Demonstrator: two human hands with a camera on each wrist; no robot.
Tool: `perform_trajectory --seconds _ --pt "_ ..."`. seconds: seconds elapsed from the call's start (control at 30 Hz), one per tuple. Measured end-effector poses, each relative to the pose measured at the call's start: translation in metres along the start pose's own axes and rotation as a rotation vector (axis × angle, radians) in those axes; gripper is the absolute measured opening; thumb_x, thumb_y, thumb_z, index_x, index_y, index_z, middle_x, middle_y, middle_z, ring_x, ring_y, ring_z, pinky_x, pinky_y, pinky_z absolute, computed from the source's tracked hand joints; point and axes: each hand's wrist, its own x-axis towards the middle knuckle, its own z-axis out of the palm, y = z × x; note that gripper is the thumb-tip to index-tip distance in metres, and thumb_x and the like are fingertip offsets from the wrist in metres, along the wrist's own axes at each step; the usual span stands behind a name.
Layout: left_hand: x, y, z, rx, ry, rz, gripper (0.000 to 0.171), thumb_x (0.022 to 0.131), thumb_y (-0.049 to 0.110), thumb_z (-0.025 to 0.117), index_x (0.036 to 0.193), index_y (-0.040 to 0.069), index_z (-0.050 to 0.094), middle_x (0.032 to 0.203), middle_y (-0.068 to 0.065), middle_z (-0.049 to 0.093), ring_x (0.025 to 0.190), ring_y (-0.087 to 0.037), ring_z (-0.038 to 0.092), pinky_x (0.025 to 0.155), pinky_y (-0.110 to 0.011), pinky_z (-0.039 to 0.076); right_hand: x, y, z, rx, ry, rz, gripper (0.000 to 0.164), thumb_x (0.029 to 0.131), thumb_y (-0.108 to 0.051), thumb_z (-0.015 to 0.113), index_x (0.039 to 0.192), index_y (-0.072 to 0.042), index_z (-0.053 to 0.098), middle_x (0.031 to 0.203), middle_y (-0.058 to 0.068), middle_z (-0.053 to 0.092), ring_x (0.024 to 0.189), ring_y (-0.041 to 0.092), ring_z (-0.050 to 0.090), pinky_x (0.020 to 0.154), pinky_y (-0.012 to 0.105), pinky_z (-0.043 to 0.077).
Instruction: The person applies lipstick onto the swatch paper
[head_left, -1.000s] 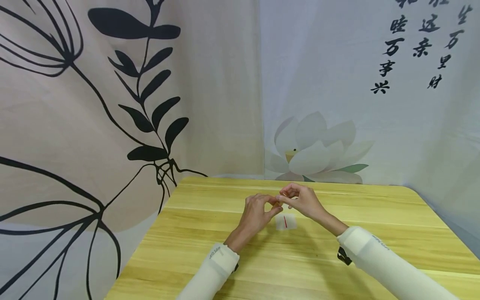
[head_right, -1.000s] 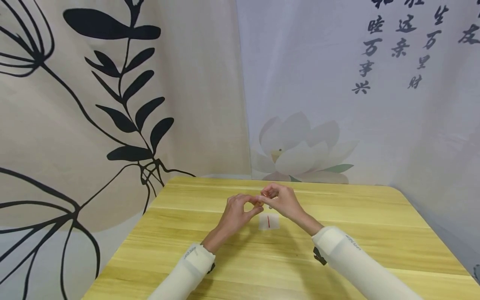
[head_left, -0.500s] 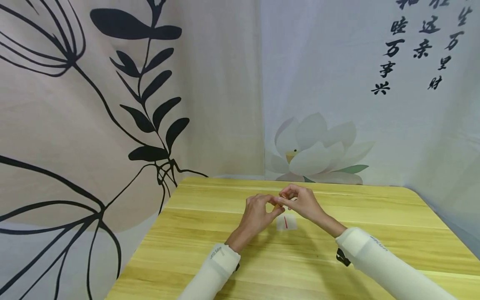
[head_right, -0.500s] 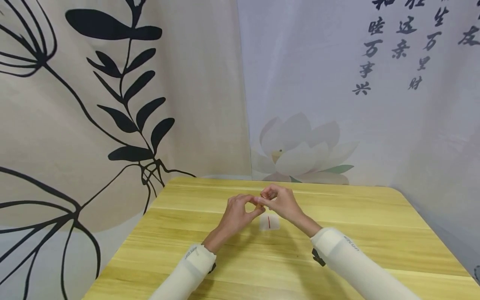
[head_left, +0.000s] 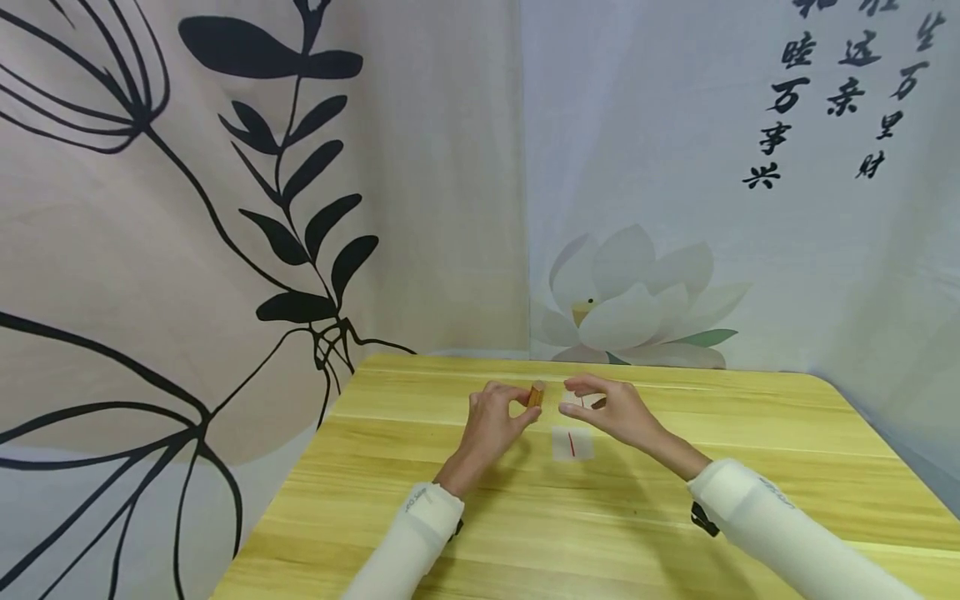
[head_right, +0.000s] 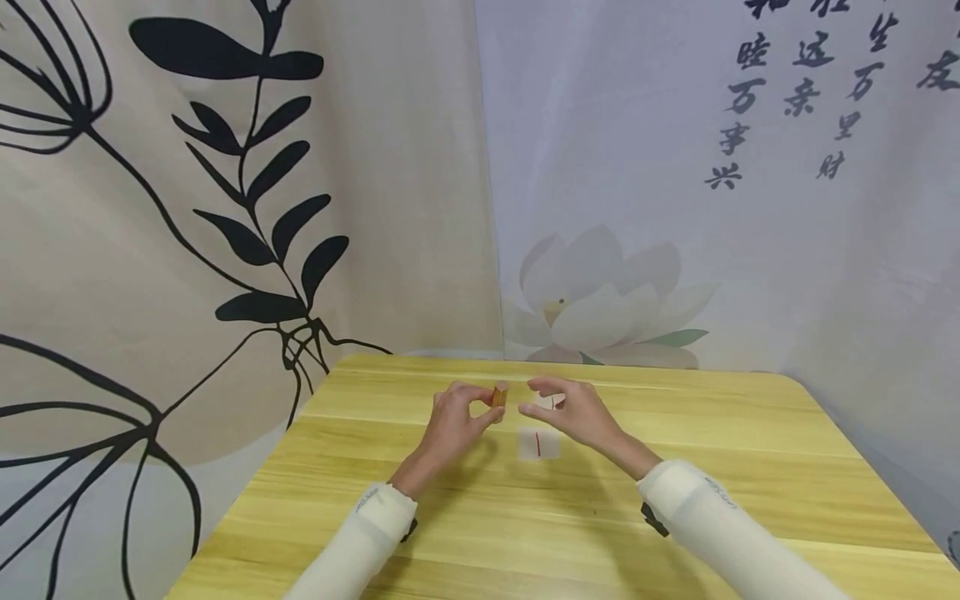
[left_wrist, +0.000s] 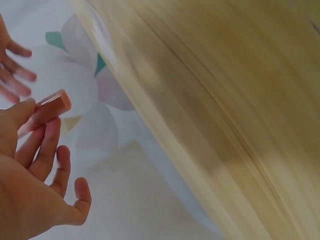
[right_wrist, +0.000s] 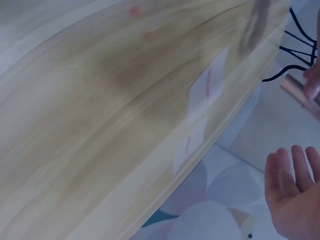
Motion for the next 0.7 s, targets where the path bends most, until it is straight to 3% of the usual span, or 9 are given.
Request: perform_trajectory --seconds 0.1,0.2,0.27,0.33,0.47,0.57,0.7 --pt "0.001 -0.012 -0.004 -0.007 -0.001 -0.035 0.024 0.092 0.033 0.082 0.107 0.014 0.081 0.101 0.006 0.078 0.112 -0.02 0.061 0.094 -0.048 0.037 -0.007 0.01 -0.008 -0.055 0.015 -0.013 0.053 0.093 -0.036 0.08 0.136 -0.008 0.068 0.131 0.012 0.07 0.118 0.032 0.067 0.092 0.047 0.057" --pt "-0.001 -0.024 -0.009 -0.008 -0.006 -0.066 0.024 0.091 0.028 0.083 0.109 0.012 0.081 0.102 0.004 0.078 0.112 -0.023 0.062 0.093 -0.049 0.037 -0.015 0.019 -0.016 -0.105 0.017 -0.015 0.056 0.092 -0.037 0.081 0.138 -0.008 0.067 0.129 0.015 0.071 0.076 0.023 0.071 0.098 0.054 0.054" --pt "-0.002 -0.033 -0.012 -0.009 -0.021 -0.088 0.023 0.091 0.026 0.083 0.109 0.012 0.081 0.104 0.002 0.078 0.111 -0.024 0.063 0.093 -0.049 0.037 -0.02 0.026 -0.021 -0.13 0.012 -0.015 0.058 0.092 -0.037 0.081 0.139 -0.008 0.066 0.131 0.017 0.07 0.048 0.011 0.053 0.1 0.057 0.052" --pt "-0.004 -0.041 -0.016 -0.013 -0.039 -0.11 0.021 0.091 0.023 0.083 0.109 0.012 0.081 0.105 0.001 0.078 0.109 -0.025 0.064 0.09 -0.048 0.036 -0.026 0.032 -0.026 -0.145 0.005 -0.01 0.059 0.092 -0.037 0.08 0.14 -0.007 0.065 0.132 0.02 0.068 0.037 0.003 0.026 0.1 0.06 0.051" --pt "-0.007 -0.057 -0.02 -0.005 -0.07 -0.128 0.018 0.092 0.019 0.082 0.108 0.011 0.081 0.105 0.0 0.078 0.108 -0.026 0.065 0.085 -0.045 0.034 -0.038 0.042 -0.035 -0.188 0.009 -0.011 0.059 0.092 -0.037 0.081 0.139 -0.005 0.066 0.135 0.021 0.066 0.038 -0.002 0.023 0.096 0.061 0.053" --pt "-0.009 -0.068 -0.021 -0.001 -0.093 -0.132 0.016 0.092 0.017 0.081 0.107 0.011 0.08 0.105 0.0 0.079 0.107 -0.027 0.068 0.082 -0.043 0.034 -0.047 0.05 -0.04 -0.21 0.006 -0.002 0.06 0.091 -0.036 0.082 0.138 -0.003 0.066 0.116 0.021 0.074 0.037 0.0 0.026 0.094 0.06 0.053" --pt "-0.011 -0.078 -0.021 -0.025 -0.132 -0.152 0.017 0.093 0.016 0.08 0.108 0.01 0.08 0.105 -0.002 0.079 0.108 -0.028 0.069 0.083 -0.045 0.035 -0.054 0.058 -0.044 -0.211 -0.005 0.0 0.06 0.09 -0.035 0.083 0.137 -0.001 0.066 0.112 0.021 0.075 0.04 -0.003 0.017 0.092 0.061 0.054"
